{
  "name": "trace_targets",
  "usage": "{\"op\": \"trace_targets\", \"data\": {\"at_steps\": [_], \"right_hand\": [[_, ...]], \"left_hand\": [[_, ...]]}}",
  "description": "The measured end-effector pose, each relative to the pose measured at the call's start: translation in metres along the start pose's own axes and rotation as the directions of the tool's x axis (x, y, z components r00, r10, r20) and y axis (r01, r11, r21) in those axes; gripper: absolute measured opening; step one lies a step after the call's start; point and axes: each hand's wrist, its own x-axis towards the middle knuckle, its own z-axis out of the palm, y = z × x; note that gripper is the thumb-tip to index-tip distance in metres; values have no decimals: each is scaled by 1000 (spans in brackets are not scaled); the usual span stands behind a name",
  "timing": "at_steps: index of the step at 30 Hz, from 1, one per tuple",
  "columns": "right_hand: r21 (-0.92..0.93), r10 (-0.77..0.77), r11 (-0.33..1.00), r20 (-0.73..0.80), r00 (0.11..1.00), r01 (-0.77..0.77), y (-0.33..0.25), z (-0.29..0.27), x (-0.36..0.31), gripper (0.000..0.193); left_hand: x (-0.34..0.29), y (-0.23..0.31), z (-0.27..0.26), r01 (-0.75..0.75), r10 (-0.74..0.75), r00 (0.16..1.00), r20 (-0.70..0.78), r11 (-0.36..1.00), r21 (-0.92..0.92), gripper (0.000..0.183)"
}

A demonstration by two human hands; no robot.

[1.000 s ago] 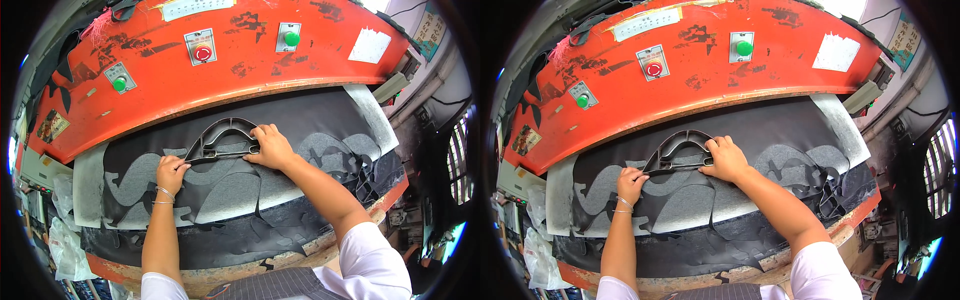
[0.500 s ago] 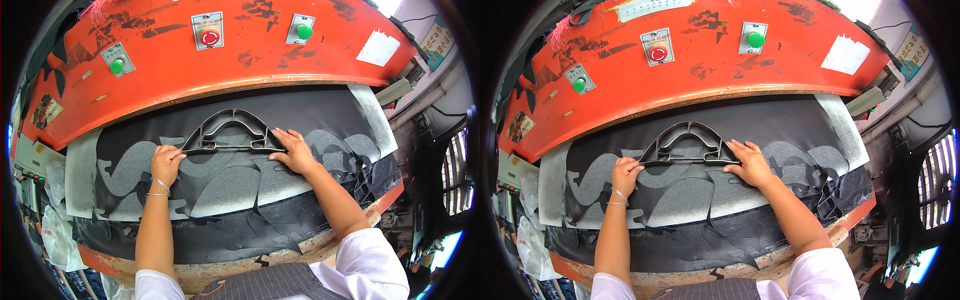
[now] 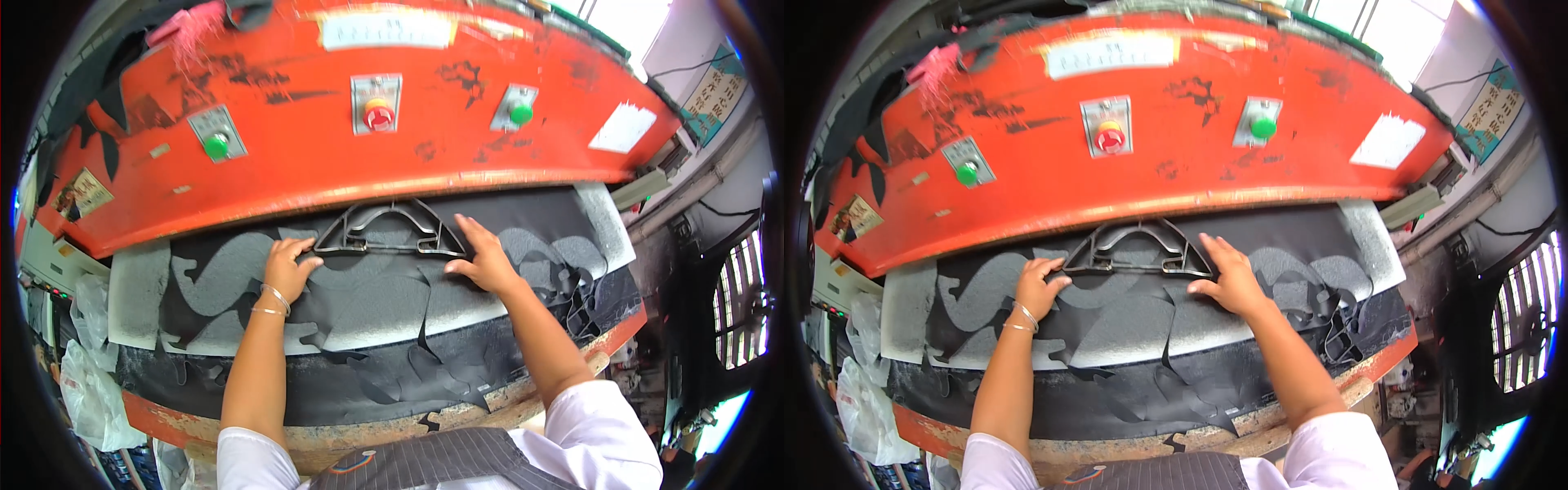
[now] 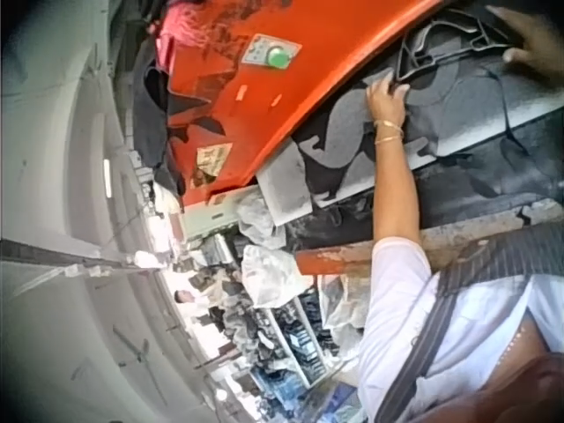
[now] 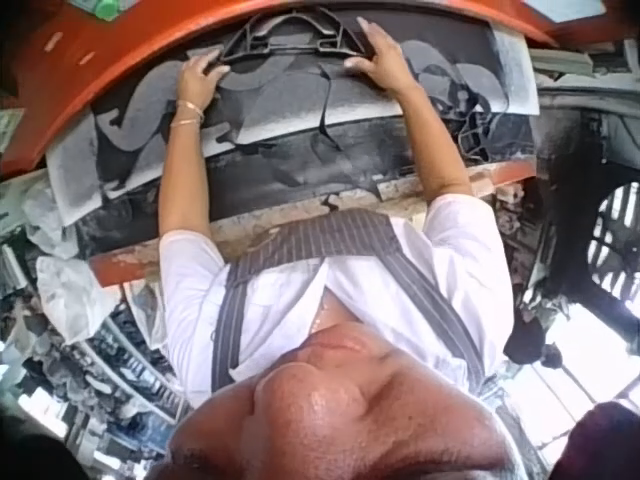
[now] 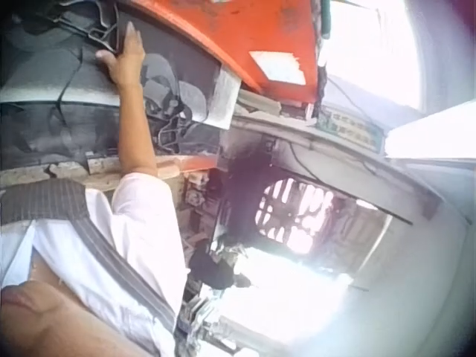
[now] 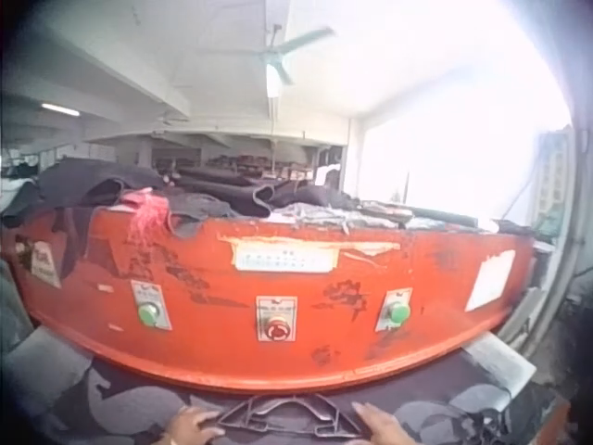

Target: Use a hydraulic die-cutting machine to cut leather shapes for shoes.

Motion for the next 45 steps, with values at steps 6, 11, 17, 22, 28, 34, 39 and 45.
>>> {"op": "trace_targets", "data": {"at_steps": [6, 11, 17, 22, 28, 34, 39, 45], "right_hand": [[426, 284, 889, -801, 527, 167, -51, -85, 47, 58], [-62, -2, 988, -922, 387, -142, -67, -110, 95, 66], [143, -48, 986, -242, 969, 85, -106, -57, -78, 66], [76, -366, 927, 402, 839, 367, -177, -15, -227, 65], [-20, -255, 962, 289, 923, 272, -179, 5, -238, 52], [47, -273, 961, 352, 896, 274, -168, -5, -212, 39], [32, -111, 994, 396, 911, 108, -121, -49, -93, 50], [-258, 82, 962, -50, 995, -92, -69, 16, 22, 86]], "left_hand": [[18, 69, -90, -211, 247, 786, -567, 969, 129, 11], [39, 104, -155, -233, 408, 815, -412, 881, 412, 32], [-102, 149, -117, -16, 13, 998, 68, 999, 38, 34], [-240, 194, -78, 117, -46, 850, 524, 988, -104, 19], [-258, 224, -55, 89, -96, 982, 161, 995, 48, 14], [-249, 228, -57, 120, -135, 974, 181, 989, 92, 12], [-236, 227, -55, 354, -309, 822, 479, 935, -4, 19], [-158, 198, -59, 324, -293, 943, 158, 916, -237, 11]]}}
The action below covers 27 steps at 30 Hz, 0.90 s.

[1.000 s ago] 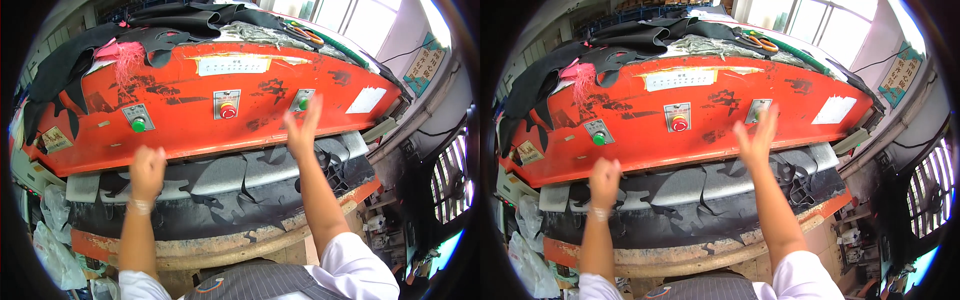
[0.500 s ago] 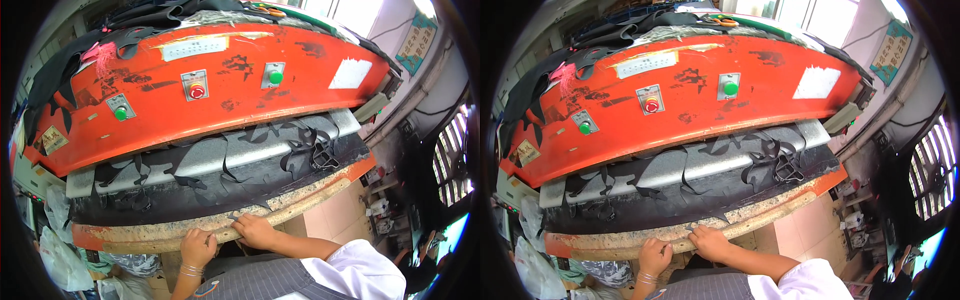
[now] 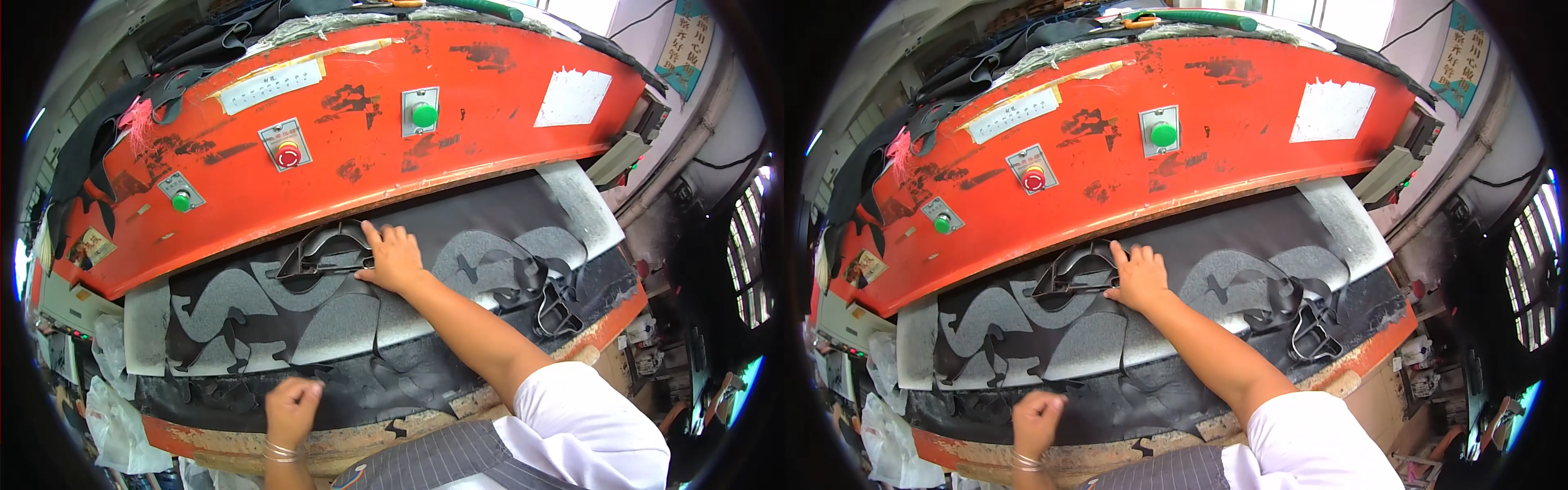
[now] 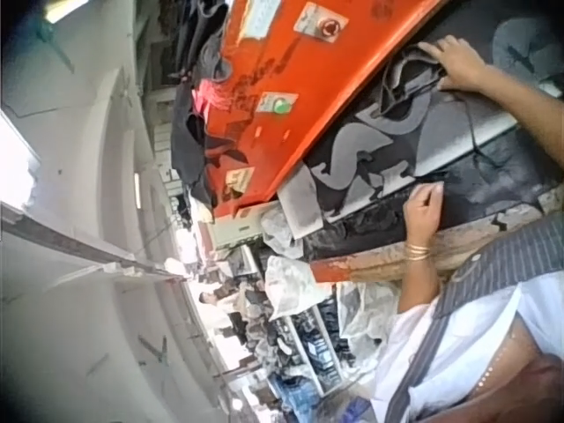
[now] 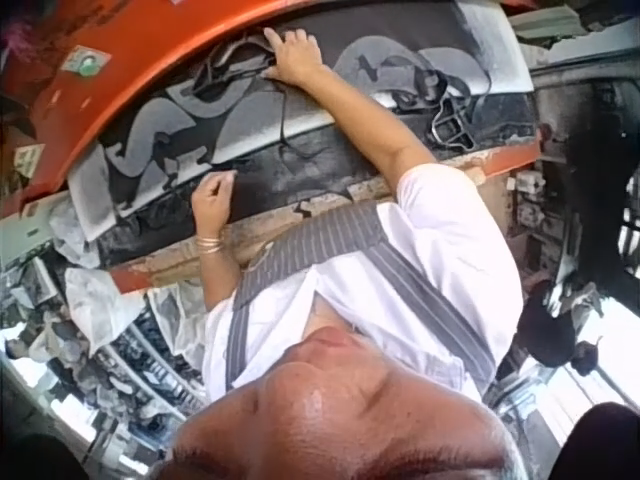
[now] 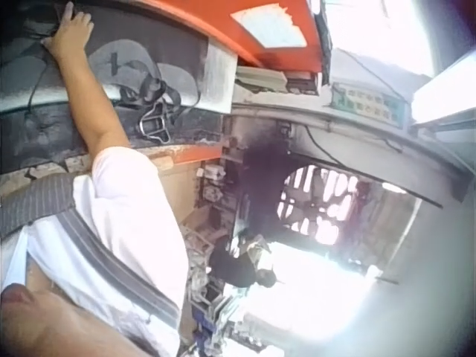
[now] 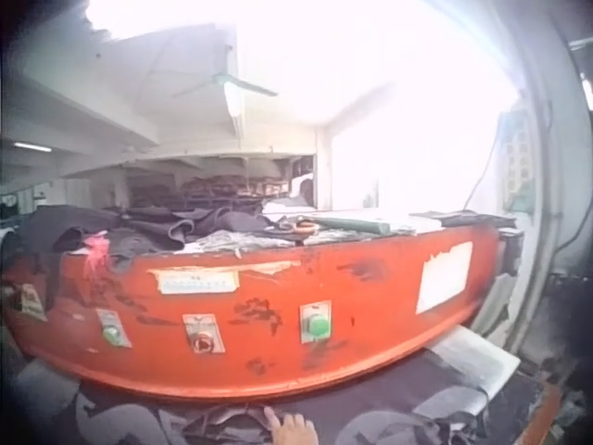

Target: Use a hydraulic die-cutting machine to cut leather shapes for shoes.

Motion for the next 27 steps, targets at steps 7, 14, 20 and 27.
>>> {"op": "trace_targets", "data": {"at_steps": [7, 14, 20, 27], "right_hand": [[268, -311, 878, -314, 897, 397, 13, -46, -37, 53], [288, -624, 646, -333, 707, 706, 34, -70, -71, 29], [143, -754, 440, -477, 451, 887, 31, -100, -85, 15], [465, -344, 716, -414, 843, 521, 25, -89, -133, 100]], "left_hand": [[75, 29, -32, -73, 39, 933, -358, 994, -81, 28], [107, 1, -2, -45, 48, 998, -36, 995, 89, 77], [119, 26, -10, 277, -95, 900, 426, 879, -389, 62], [65, 69, 48, 37, -110, 992, -63, 728, -684, 53]]}}
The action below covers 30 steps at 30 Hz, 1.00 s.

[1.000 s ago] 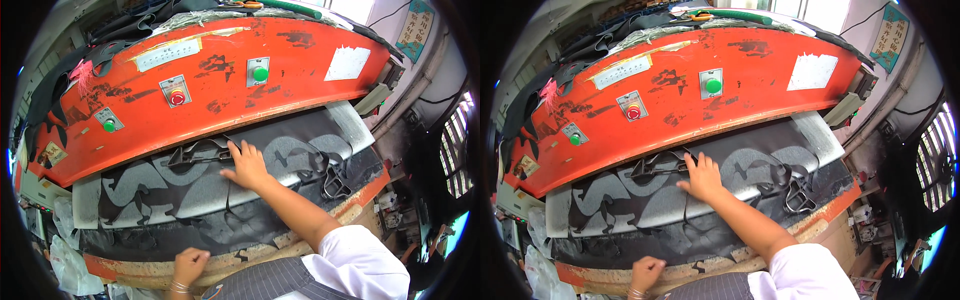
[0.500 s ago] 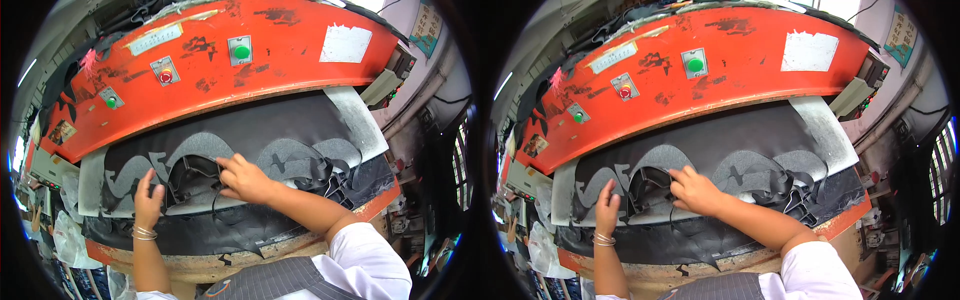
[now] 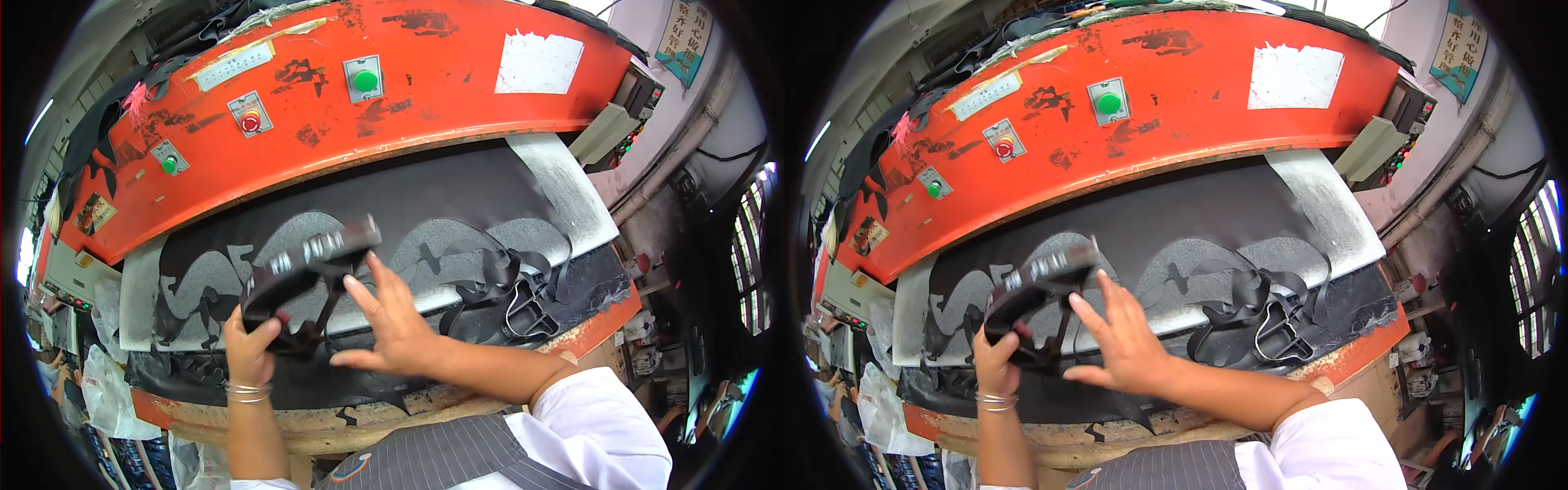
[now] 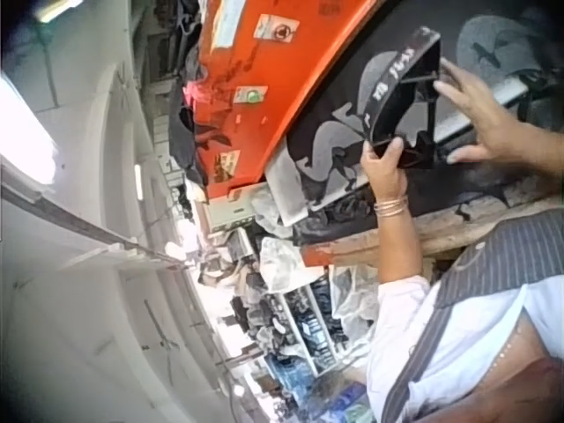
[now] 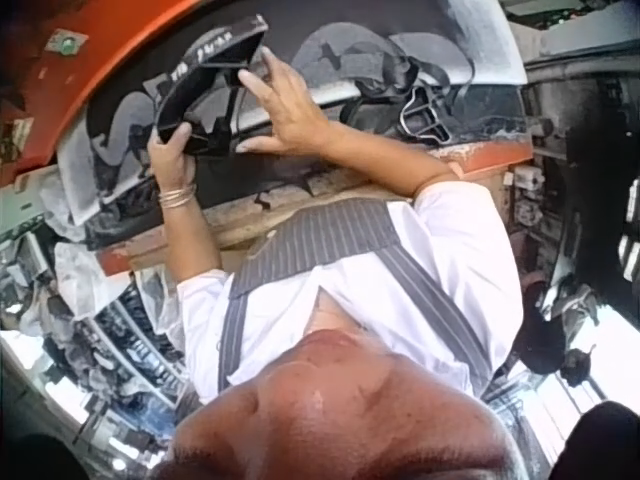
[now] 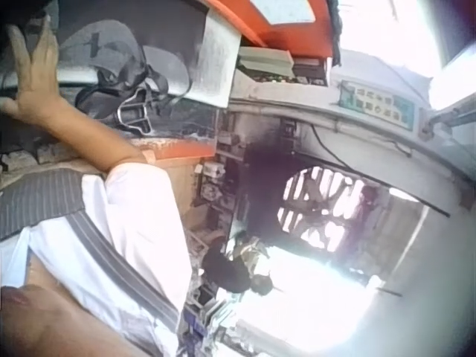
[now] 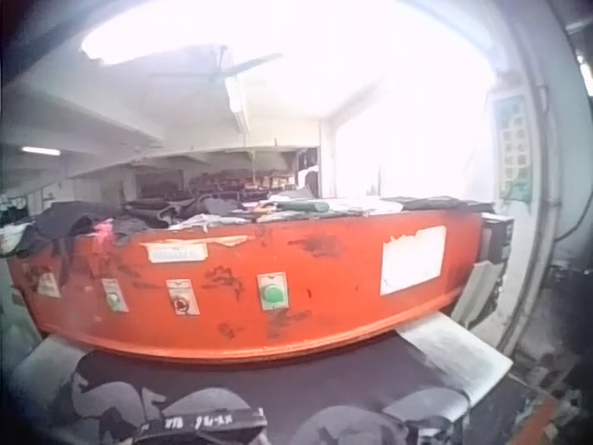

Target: Use a hydraulic die-cutting machine to cut leather shapes for shoes.

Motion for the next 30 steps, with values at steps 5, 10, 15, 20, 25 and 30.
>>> {"op": "trace_targets", "data": {"at_steps": [5, 10, 15, 20, 25, 30], "right_hand": [[3, 291, 956, 138, 947, -294, 7, 7, 14, 113], [-45, 313, 949, 214, 925, -311, 60, -31, 22, 73], [-312, 283, 924, 172, 944, -220, 86, -37, 28, 74], [-134, 375, 927, 349, 859, -351, 127, -65, 50, 71], [-289, 212, 956, 586, 782, -43, 177, -71, 68, 65], [-266, 78, 949, 720, 690, 170, 211, -54, 83, 62]], "left_hand": [[18, -41, 79, 50, 6, 995, 99, 826, -562, 25], [42, -72, 124, 185, -78, 980, 184, 698, -692, 21], [56, -89, 152, 200, -36, 969, 243, 688, -698, 38], [75, -115, 129, 359, -81, 883, 463, 753, -552, 55], [101, -145, 82, -264, 277, 956, 96, 669, 695, 32], [98, -159, 91, -284, 255, 949, 183, 445, 849, 29]]}}
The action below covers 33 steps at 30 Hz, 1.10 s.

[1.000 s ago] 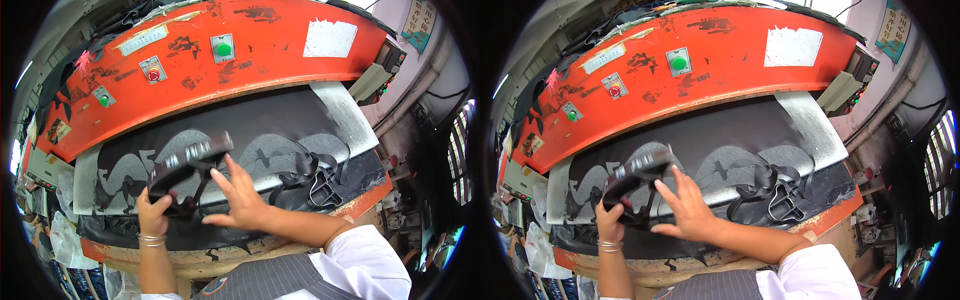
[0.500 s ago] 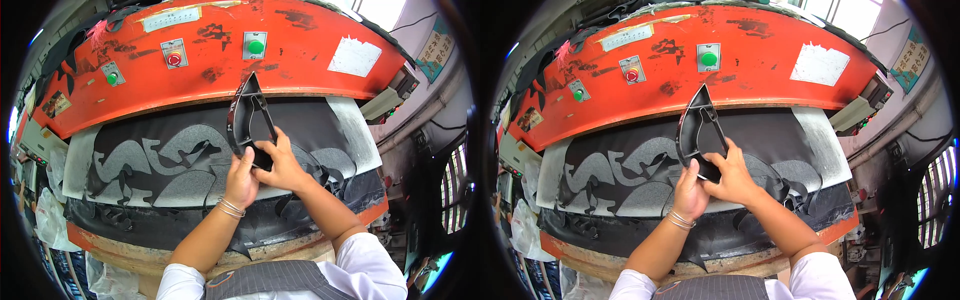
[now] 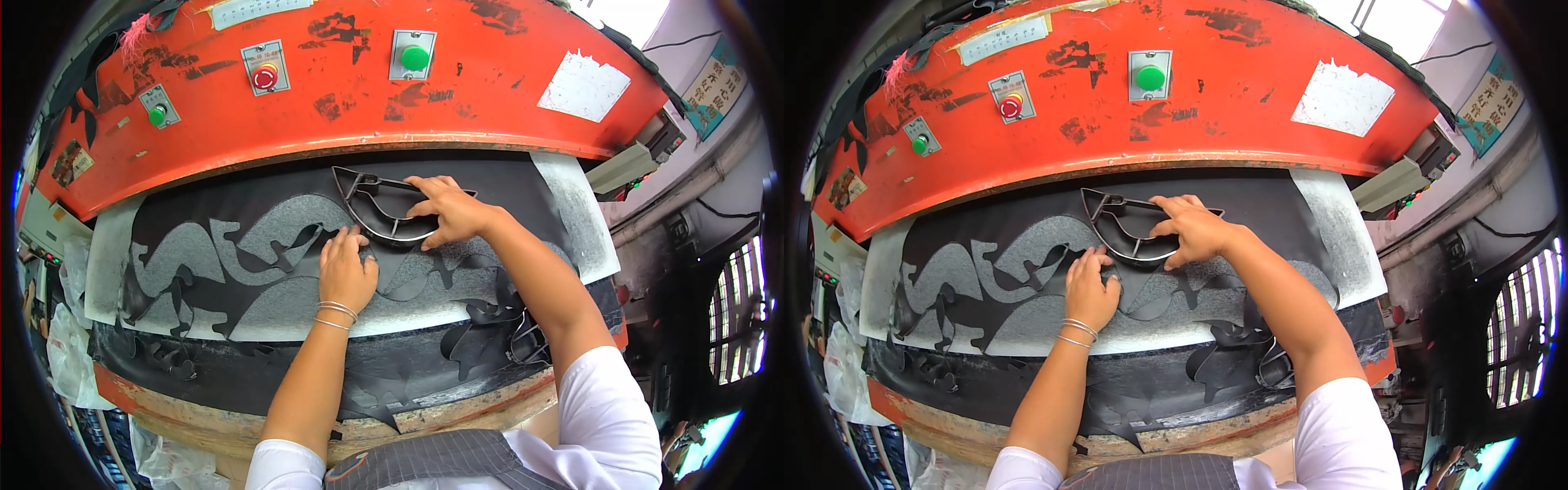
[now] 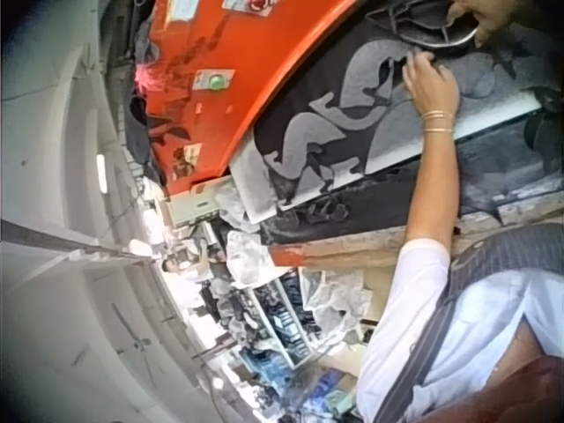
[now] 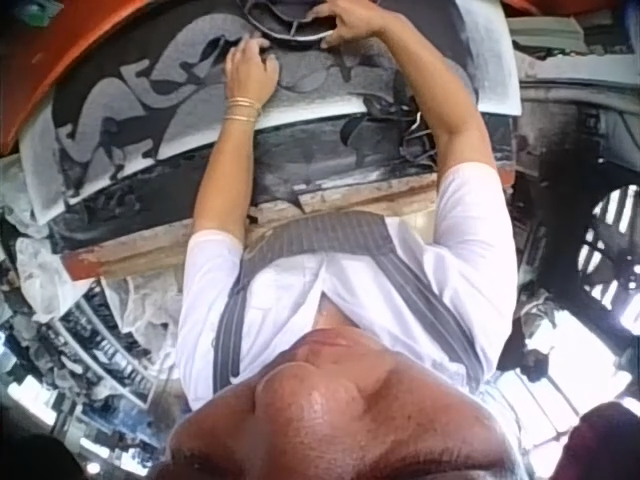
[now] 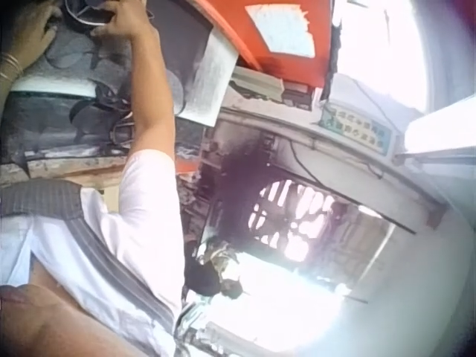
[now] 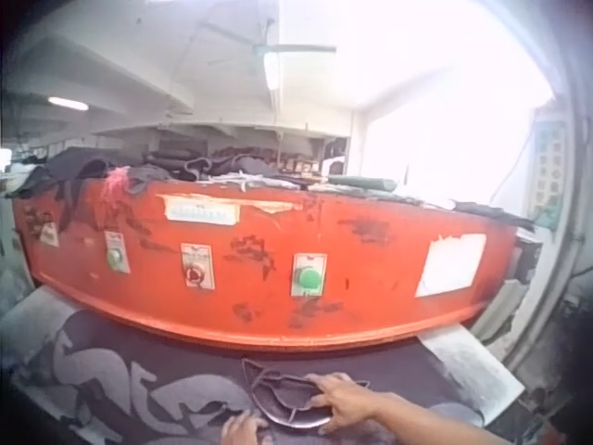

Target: Use a hydraulic die-cutting machine to cut leather shapes for shoes.

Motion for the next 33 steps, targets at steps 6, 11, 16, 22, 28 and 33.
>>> {"op": "trace_targets", "data": {"at_steps": [6, 11, 16, 22, 28, 33], "right_hand": [[39, 19, 999, 77, 997, -22, 17, 3, 5, 60], [-4, 172, 985, -112, 979, -174, 15, 18, -15, 71], [143, 610, 787, -322, 724, -599, 2, 45, -40, 77], [288, 586, 808, -299, 753, -514, 15, 46, -38, 78], [344, 607, 784, -250, 754, -517, 14, 42, -38, 78], [138, 640, 768, -197, 743, -625, -5, 31, -38, 86]], "left_hand": [[1, -1, 1, -54, 54, 998, -42, 999, 4, 25], [5, -2, 1, -16, 16, 1000, -18, 1000, 10, 28], [8, 2, -1, -5, 3, 1000, 29, 998, 70, 30], [11, 1, 1, 2, -3, 999, 32, 999, 33, 32], [12, 3, -4, 15, -18, 999, 48, 999, 49, 30], [9, -9, -17, 80, -67, 995, 71, 976, -202, 37]]}}
